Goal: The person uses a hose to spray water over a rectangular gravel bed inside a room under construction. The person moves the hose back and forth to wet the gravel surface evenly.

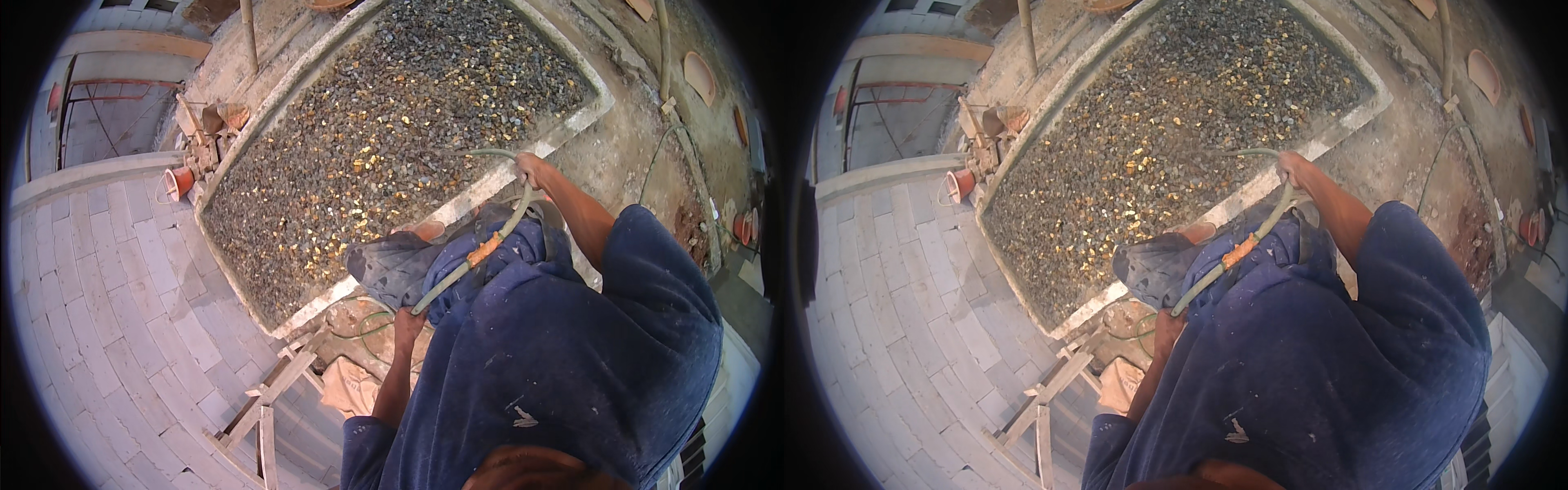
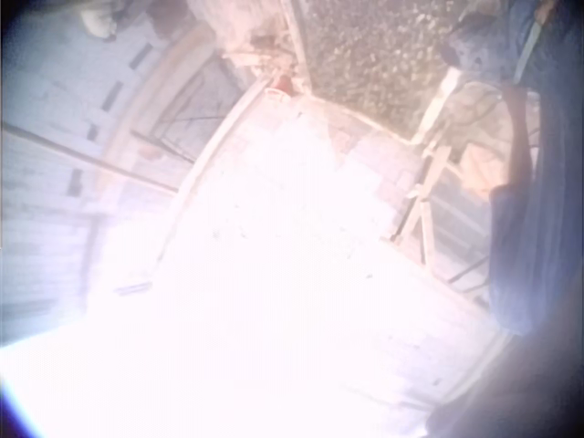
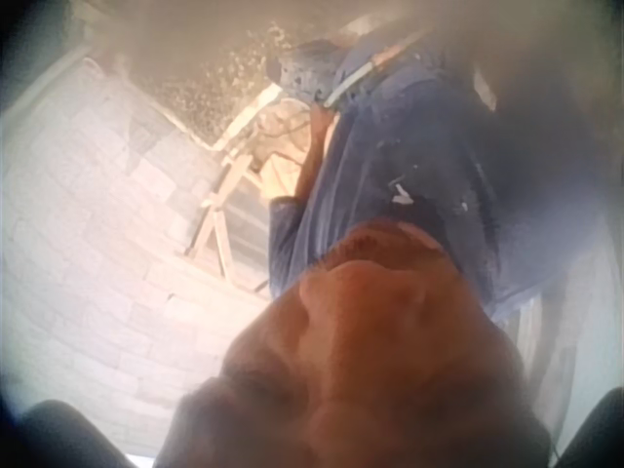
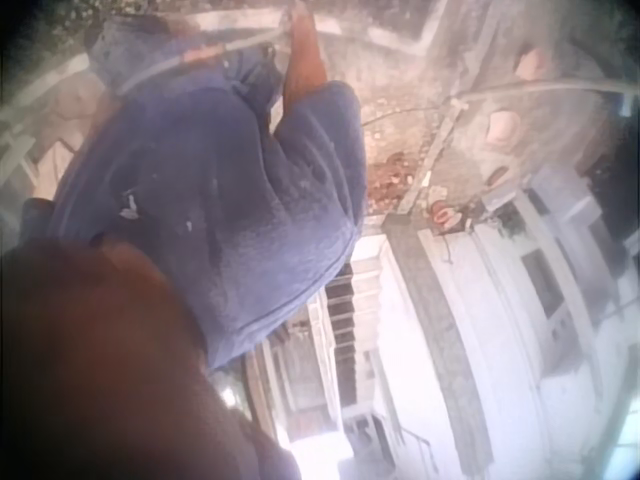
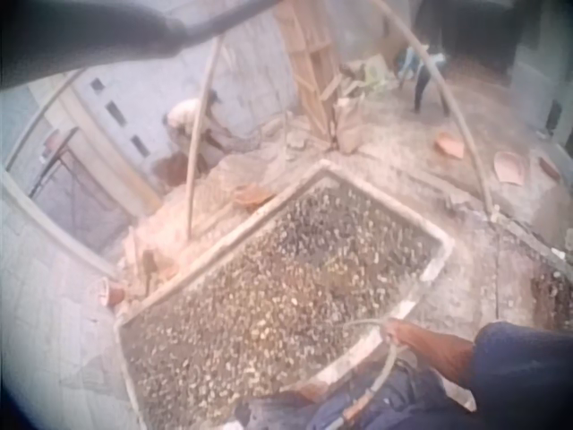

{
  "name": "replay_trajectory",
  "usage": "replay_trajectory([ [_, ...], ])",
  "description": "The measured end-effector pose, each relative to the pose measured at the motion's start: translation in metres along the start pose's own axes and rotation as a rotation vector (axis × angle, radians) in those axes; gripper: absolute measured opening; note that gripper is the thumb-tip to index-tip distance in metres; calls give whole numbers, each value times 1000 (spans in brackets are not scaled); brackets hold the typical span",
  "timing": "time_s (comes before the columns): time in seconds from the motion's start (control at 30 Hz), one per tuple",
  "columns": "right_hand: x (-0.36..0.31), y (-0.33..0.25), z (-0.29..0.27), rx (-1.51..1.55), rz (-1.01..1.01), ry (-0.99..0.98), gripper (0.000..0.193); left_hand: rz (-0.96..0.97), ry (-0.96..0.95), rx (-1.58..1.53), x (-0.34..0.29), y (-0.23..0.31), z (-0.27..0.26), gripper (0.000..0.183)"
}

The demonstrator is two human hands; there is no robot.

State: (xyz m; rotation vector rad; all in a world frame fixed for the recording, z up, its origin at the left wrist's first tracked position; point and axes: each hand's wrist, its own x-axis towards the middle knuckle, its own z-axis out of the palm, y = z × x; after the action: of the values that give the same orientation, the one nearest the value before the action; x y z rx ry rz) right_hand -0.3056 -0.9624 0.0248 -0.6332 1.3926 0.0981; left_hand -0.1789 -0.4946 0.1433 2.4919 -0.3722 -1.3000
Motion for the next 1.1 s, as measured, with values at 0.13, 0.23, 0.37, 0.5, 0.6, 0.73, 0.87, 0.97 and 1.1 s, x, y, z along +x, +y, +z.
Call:
replay_trajectory([
  [0.13,3,-1,6,-6,29,-37,22,-27,22,3,-7,11,-1,32],
  [0.23,1,-1,6,-29,53,-16,23,5,64,-26,-5,2,4,30],
  [0.37,4,1,7,-77,31,-5,22,24,57,-39,-6,7,2,28],
  [0.5,10,-8,15,-51,87,-188,21,-44,20,-37,-5,0,6,28],
  [0.6,13,-12,24,-130,22,-209,20,-28,37,-24,-7,2,7,28],
  [0.73,8,-18,32,-79,-16,-83,18,-50,58,-51,-9,4,8,28],
  [0.87,-15,-25,35,68,-173,145,21,-26,78,-67,-6,-8,13,28],
  [0.97,-36,-34,33,182,-297,239,28,-28,84,-73,-9,3,9,29],
  [1.1,-28,-37,26,340,-425,264,34,-35,90,-51,-7,10,5,32],
])
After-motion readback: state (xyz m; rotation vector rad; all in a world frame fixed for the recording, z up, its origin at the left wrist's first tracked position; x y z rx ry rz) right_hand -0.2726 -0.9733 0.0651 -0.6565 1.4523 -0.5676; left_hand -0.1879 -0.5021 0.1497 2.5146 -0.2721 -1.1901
